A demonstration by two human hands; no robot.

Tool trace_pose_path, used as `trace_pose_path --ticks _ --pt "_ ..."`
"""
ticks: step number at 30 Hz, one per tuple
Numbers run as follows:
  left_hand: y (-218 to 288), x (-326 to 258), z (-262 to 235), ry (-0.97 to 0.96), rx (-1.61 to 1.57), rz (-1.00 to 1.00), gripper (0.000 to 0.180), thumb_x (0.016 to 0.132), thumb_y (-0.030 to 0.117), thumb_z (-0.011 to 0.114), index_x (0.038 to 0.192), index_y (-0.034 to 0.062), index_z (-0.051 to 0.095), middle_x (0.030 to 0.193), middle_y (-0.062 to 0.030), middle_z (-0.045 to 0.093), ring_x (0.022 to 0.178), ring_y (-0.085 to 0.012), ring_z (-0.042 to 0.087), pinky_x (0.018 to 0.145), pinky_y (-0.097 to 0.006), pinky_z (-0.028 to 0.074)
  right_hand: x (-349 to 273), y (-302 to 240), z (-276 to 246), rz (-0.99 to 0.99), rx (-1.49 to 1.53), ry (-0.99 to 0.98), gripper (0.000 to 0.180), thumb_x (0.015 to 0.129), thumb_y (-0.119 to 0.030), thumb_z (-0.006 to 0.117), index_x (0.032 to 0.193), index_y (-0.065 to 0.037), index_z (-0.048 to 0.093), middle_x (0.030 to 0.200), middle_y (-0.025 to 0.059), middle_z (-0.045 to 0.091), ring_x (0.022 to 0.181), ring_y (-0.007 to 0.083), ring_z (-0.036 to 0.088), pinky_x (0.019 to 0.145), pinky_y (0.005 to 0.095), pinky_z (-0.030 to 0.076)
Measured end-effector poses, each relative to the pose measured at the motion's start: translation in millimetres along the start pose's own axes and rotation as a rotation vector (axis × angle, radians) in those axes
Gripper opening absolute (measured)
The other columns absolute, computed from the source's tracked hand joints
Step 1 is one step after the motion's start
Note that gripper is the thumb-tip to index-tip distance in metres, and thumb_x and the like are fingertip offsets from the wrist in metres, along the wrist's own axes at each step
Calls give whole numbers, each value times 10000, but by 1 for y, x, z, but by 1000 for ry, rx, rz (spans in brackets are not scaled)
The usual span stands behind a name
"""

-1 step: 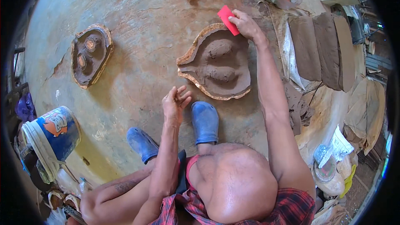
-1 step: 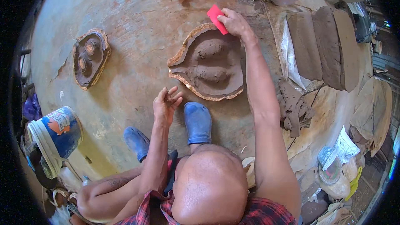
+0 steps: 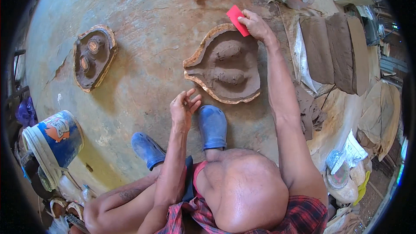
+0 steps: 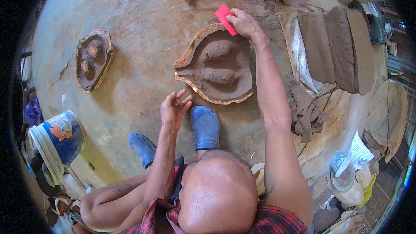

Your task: The person shapes a clay slab by hand, presses it into a mold, trims excess clay using a plastic scraper, and rolls a piece of clay by hand before attaching it onto the molded sculpture.

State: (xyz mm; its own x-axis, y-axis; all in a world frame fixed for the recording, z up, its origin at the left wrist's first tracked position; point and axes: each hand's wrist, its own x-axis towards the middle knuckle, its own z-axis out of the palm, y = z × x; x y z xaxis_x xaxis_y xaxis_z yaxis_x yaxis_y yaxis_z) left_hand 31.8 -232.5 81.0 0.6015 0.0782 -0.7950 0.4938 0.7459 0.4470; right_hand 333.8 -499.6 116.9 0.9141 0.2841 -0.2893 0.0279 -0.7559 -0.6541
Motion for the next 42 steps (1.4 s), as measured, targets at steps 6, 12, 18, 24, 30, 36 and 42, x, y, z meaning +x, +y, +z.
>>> trace_pose_path --ticks 6,12,18,24,30,36,42 --pt "-19 3 35 70 -56 82 62 1032 151 504 1013 96 483 1230 -228 641 1067 -374 734 831 -450 684 3 11 2 -40 68 34 371 987 -329 579 1071 26 645 1002 191 696 944 306 645 882 416 487" --pt "25 41 58 144 153 203 135 1052 190 474 1126 78 471 1109 -248 713 802 -293 750 694 -392 664 -23 38 -6 -28 315 178 352 996 -276 599 1164 21 688 1062 131 731 993 199 660 884 364 498" --pt "94 99 126 -65 786 231 198 1006 208 563 1106 38 572 908 -174 718 790 -267 743 648 -382 617 -102 105 -3 160 423 451 241 1024 -207 579 1096 -3 685 955 71 698 873 173 634 822 359 502" --pt "143 149 177 -263 1328 339 357 991 277 570 1233 20 624 972 -166 780 853 -219 759 690 -359 594 -193 49 57 285 752 608 202 1073 -170 544 1179 -21 629 1043 43 676 912 137 629 830 316 516" --pt "154 155 175 -351 1485 432 362 972 278 588 1194 5 671 1090 -176 786 904 -215 767 755 -370 604 -247 16 109 274 798 511 143 1077 -168 532 1078 -48 609 961 14 625 861 93 564 782 293 491" --pt "159 145 155 -333 1295 467 306 977 194 600 1174 -16 702 1171 -143 771 954 -176 756 796 -343 586 -243 19 77 222 646 348 164 1078 -193 559 1051 -40 612 919 26 640 788 102 566 729 289 492" --pt "155 86 81 -231 850 547 216 1005 137 556 1126 51 713 987 -44 777 854 -130 714 730 -293 544 -170 -50 32 286 542 442 218 1083 -203 572 1144 -13 659 973 112 757 803 126 698 715 332 549"
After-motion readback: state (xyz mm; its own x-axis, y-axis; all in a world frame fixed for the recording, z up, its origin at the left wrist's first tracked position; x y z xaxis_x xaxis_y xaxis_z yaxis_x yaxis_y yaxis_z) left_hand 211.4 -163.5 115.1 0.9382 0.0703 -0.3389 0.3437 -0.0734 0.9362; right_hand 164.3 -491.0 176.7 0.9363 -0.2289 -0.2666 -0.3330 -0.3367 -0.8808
